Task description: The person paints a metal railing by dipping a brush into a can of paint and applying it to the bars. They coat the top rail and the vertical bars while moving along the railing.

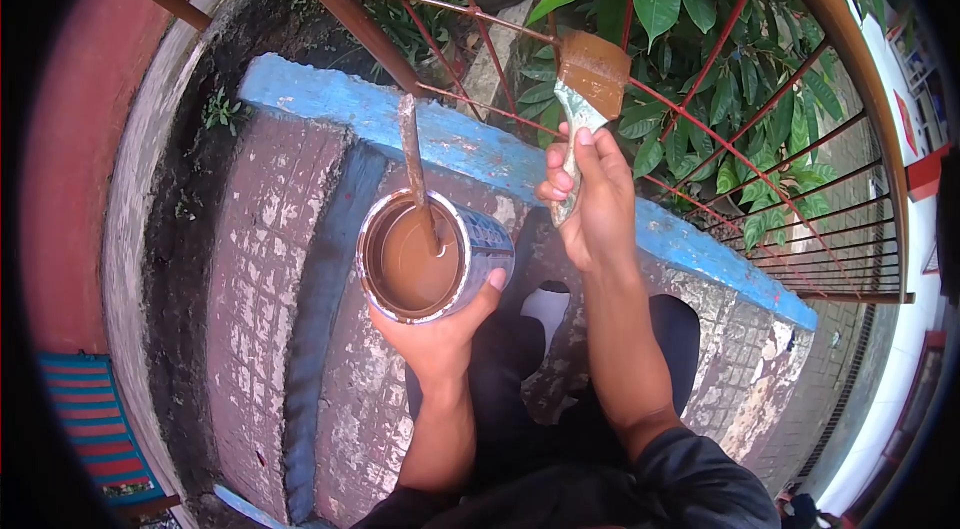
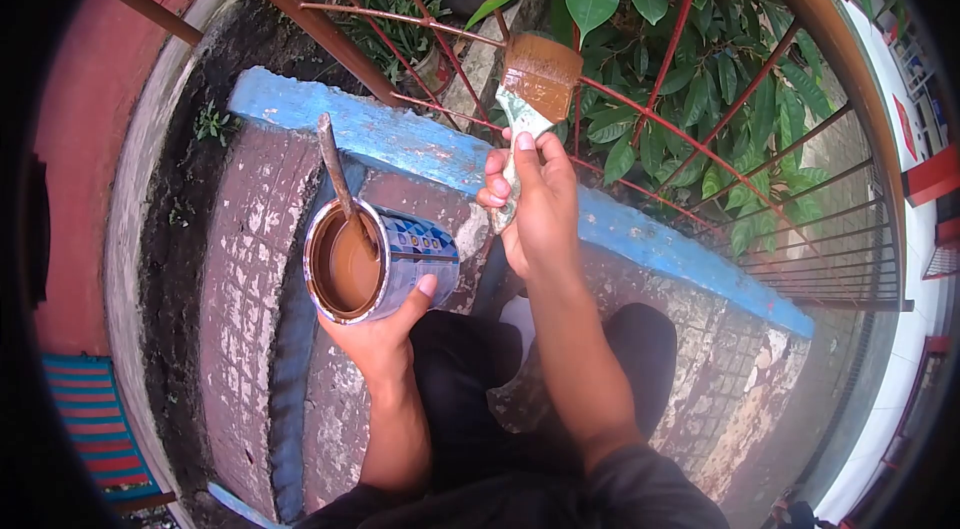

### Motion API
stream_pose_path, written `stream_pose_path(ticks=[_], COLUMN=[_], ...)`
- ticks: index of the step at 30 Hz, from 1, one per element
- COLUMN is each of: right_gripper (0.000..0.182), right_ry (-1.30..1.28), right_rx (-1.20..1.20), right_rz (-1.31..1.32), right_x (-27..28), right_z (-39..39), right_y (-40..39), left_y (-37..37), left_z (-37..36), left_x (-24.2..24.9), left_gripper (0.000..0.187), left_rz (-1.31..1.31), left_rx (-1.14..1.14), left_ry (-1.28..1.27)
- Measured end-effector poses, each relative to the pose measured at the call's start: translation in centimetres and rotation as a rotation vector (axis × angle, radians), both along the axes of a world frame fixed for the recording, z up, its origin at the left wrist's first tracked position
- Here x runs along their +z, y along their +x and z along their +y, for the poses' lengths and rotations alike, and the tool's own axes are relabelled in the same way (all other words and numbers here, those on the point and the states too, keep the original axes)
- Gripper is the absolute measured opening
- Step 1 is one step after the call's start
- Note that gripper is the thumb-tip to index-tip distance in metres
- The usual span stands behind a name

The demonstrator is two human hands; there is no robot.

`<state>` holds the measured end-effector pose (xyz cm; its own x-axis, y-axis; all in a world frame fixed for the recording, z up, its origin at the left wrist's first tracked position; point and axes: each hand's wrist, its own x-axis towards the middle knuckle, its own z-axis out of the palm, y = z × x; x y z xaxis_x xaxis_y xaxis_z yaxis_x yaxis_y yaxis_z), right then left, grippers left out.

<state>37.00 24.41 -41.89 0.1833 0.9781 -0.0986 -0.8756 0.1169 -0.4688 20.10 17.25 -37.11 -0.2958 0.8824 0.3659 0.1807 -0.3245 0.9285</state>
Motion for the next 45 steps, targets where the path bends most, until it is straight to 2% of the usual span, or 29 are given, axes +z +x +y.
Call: stream_pose_path(ticks=[3, 9, 12, 15, 20, 24, 30, 35, 39, 41, 42, 44, 45], right_gripper=[0.02, 0.02, 0.019, 0.019, 0.018, 0.017, 0.019, 0.02, 0.021, 0.02, 0.02, 0.022, 0.022], right_ry=[0.026, -0.112, -0.232, -0.249, -0.138, -0.171, -0.074, -0.113, -0.172, -0.35, -0.343, -0.389, -0.389], right_rx=[-0.003, -0.019, 0.06, 0.061, 0.024, 0.025, -0.018, -0.025, 0.019, 0.079, 0.075, 0.063, 0.066], right_rz=[-0.069, -0.14, 0.004, -0.079, -0.054, -0.052, -0.185, -0.164, -0.175, -0.132, -0.133, -0.395, -0.398], right_x=[-0.3, -6.2, -9.1, -8.5, -3.2, -0.9, -0.2, -4.2, -8.1, -11.3, -12.3, -13.6, -14.1], right_z=[0.6, 3.1, 2.1, 1.1, 2.5, 2.1, 0.8, 3.2, 2.0, 1.1, 0.2, -1.7, -2.6], right_y=[0.2, -0.3, -0.5, -0.6, 0.9, 1.3, 0.5, 1.6, 1.2, 1.2, 1.1, 0.9, 1.0], left_y=[-0.1, -0.4, -0.4, -0.2, -0.4, -0.4, -0.3, -0.4, -0.2, -0.1, -0.1, -0.1, -0.2], left_z=[-0.4, -0.5, -0.3, 0.0, -0.5, -0.5, -0.2, -0.3, -0.3, -0.6, -0.6, -0.1, -0.3], left_x=[0.0, 0.1, -0.3, -0.1, -0.3, -0.4, 0.1, 0.0, 0.3, 0.4, 0.5, 0.7, 0.7], left_gripper=[0.09, 0.091, 0.091, 0.091, 0.09, 0.09, 0.09, 0.089, 0.088, 0.087, 0.087, 0.086, 0.086], left_rz=[0.01, 0.029, 0.02, 0.024, 0.026, 0.032, 0.029, 0.047, 0.051, 0.04, 0.046, 0.049, 0.034], left_rx=[0.005, -0.012, -0.011, -0.019, -0.03, -0.035, -0.055, -0.054, -0.062, -0.066, -0.073, -0.076, -0.076], left_ry=[-0.001, -0.009, -0.016, 0.005, -0.03, -0.024, -0.017, -0.007, -0.021, -0.02, -0.015, 0.007, -0.009])
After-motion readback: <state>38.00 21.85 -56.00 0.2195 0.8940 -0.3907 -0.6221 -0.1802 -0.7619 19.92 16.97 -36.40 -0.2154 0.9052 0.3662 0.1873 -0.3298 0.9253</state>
